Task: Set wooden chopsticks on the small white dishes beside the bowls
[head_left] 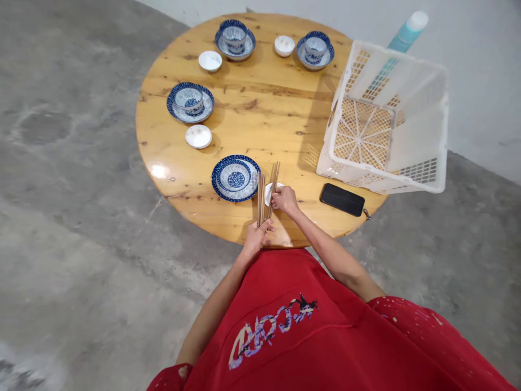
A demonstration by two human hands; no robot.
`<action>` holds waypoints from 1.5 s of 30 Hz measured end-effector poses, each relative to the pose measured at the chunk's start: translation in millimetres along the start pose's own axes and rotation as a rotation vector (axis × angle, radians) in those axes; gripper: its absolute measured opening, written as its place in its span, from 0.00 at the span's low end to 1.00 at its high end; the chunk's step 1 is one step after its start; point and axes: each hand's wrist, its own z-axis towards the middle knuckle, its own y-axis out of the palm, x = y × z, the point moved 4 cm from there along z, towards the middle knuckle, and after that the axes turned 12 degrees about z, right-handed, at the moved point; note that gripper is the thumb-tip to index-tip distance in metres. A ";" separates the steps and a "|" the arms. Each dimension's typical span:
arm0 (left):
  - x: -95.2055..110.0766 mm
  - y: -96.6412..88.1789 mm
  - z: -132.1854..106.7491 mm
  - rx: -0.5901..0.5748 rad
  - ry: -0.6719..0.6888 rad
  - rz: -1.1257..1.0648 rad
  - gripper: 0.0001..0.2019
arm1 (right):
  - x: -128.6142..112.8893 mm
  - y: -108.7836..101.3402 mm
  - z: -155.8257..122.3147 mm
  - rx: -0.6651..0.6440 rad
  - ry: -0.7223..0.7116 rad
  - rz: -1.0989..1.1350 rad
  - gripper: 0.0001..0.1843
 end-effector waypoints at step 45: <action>15.3 -44.5 -15.1 0.295 0.180 0.197 0.22 | -23.0 -29.6 -60.3 0.026 -0.245 -0.385 0.14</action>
